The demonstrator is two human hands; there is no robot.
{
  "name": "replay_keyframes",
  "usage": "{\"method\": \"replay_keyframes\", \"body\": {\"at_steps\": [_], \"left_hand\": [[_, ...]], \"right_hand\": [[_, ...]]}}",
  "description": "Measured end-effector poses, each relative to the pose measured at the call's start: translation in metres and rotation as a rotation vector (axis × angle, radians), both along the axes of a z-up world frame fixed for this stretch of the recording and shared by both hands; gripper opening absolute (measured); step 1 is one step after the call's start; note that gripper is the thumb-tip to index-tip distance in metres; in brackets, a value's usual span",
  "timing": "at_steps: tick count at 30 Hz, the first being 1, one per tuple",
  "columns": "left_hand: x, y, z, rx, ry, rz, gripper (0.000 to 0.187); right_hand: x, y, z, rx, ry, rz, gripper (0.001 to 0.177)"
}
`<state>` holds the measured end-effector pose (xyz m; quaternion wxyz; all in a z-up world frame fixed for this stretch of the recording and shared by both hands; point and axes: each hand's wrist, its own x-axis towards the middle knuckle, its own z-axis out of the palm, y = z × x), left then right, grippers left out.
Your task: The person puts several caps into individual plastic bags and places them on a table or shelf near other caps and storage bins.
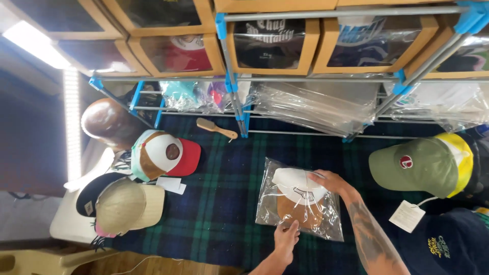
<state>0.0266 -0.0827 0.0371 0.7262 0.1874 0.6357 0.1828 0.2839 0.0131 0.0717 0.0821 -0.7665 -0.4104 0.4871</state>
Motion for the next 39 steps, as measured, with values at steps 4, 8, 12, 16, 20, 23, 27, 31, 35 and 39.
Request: {"method": "replay_keyframes", "body": {"at_steps": [4,8,12,16,20,23,27,31,35,39], "left_hand": [[-0.005,0.007,0.001,0.005,-0.1,0.304,0.04],[-0.057,0.022,0.03,0.209,-0.079,0.35,0.029],[-0.129,0.073,0.062,0.527,-0.075,0.462,0.015],[-0.203,0.162,0.148,0.711,0.105,0.522,0.028],[-0.285,0.288,0.165,0.878,0.255,0.512,0.039],[-0.308,0.362,0.199,0.784,0.43,0.321,0.04],[-0.319,0.438,0.202,0.912,0.314,0.409,0.051],[-0.33,0.541,0.146,0.914,0.35,0.444,0.046],[-0.296,0.536,0.218,0.909,0.221,0.471,0.066],[-0.301,0.588,0.186,0.916,0.151,0.416,0.06]], "right_hand": [[-0.018,-0.019,0.025,-0.031,0.163,-0.053,0.084],[-0.044,-0.055,-0.018,0.032,0.6,-0.247,0.054],[-0.115,-0.01,0.004,0.152,0.774,-0.128,0.105],[-0.223,0.088,0.085,0.411,0.815,-0.065,0.097],[-0.306,0.214,0.135,0.602,0.939,-0.171,0.084],[-0.334,0.3,0.161,0.553,0.949,-0.157,0.089],[-0.349,0.377,0.169,0.658,0.872,-0.17,0.081],[-0.374,0.385,0.206,0.67,0.513,-0.349,0.079],[-0.379,0.384,0.236,0.649,0.593,-0.481,0.083],[-0.384,0.369,0.225,0.625,0.571,-0.479,0.078]]}}
